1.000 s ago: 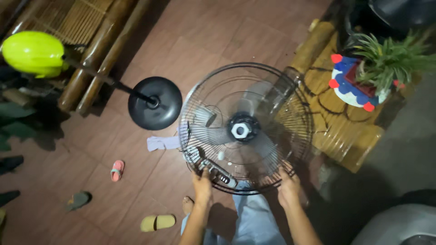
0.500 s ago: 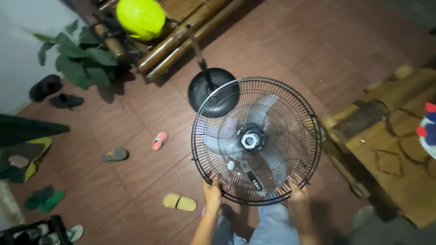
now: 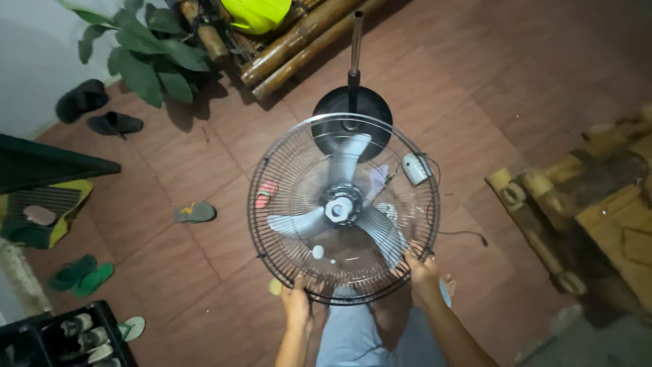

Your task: The person assembles a standing electric fan by inserting the metal pole into the base, attaching the motor housing, and securing the fan cage. They use a screwdriver to tighten screws on the motor housing and handle the fan cage and base components.

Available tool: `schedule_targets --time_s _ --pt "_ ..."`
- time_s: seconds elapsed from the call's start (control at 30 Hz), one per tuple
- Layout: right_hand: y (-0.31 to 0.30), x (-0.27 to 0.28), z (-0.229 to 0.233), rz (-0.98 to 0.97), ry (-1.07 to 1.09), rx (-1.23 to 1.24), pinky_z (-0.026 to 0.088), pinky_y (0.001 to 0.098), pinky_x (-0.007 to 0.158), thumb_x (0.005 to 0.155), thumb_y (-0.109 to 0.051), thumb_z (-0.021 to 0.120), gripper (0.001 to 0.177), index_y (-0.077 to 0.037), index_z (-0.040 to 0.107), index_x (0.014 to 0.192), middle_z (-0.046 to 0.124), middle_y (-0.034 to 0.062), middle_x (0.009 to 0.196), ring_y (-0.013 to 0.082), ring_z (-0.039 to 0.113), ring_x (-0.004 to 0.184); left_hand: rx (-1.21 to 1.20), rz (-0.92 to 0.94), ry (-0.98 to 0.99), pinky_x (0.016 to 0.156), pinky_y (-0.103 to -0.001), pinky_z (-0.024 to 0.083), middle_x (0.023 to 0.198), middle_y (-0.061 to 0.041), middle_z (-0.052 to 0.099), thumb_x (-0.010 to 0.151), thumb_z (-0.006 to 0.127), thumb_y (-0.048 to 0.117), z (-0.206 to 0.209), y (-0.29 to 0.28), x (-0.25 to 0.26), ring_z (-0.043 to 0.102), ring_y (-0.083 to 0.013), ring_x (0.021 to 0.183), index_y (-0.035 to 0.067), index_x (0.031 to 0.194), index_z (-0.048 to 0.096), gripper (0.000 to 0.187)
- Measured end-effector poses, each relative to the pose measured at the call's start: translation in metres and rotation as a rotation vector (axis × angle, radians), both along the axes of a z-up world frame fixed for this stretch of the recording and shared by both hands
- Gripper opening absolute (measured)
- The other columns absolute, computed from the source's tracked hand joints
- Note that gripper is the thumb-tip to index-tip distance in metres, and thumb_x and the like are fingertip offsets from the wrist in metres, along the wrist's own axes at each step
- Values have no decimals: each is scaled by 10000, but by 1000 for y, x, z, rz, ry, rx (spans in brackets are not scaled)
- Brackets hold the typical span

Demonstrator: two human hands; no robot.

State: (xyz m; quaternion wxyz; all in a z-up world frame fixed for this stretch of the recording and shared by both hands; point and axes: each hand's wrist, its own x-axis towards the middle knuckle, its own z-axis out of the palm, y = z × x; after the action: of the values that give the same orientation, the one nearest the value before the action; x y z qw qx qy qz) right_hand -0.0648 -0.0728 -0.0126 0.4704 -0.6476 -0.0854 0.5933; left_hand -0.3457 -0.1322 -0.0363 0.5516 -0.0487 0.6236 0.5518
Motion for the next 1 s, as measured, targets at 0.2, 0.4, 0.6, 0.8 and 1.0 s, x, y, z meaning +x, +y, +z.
schedule_targets --time_s 0.2,0.4,0.6,0.8,1.0 --pt "2 -46 3 138 111 140 574 339 606 1013 -87 580 242 -5 603 1239 634 49 927 137 634 727 4 41 58 815 -372 589 1156 -119 712 1018 488 60 6 -19 -46 701 -223 959 1 1264 605 279" --pt "0 -75 6 110 84 5 599 372 596 983 -91 551 256 -73 576 1237 644 37 913 148 620 693 -75 88 16 891 -457 564 1157 -148 692 1036 494 95 10 -35 -70 677 -271 999 -37 1262 605 284" --pt "-2 -58 7 169 83 22 591 343 610 1000 -87 551 269 -43 619 1256 659 45 952 142 636 724 -48 69 89 905 -423 549 1179 -112 708 1004 512 67 12 -44 -46 679 -248 1028 -13 1311 599 329" --pt "-11 -22 3 124 80 -14 575 322 595 1001 -86 570 276 -47 622 1269 616 26 879 116 582 654 10 106 21 920 -395 549 1237 -87 677 990 537 58 14 -43 -16 654 -224 1079 38 1351 574 363" --pt "-6 -7 -21 147 82 54 554 338 540 1003 -66 569 267 -42 595 1268 573 9 820 113 559 608 52 131 74 912 -395 549 1234 -97 679 999 539 38 25 -44 -1 662 -226 1064 21 1335 586 340"
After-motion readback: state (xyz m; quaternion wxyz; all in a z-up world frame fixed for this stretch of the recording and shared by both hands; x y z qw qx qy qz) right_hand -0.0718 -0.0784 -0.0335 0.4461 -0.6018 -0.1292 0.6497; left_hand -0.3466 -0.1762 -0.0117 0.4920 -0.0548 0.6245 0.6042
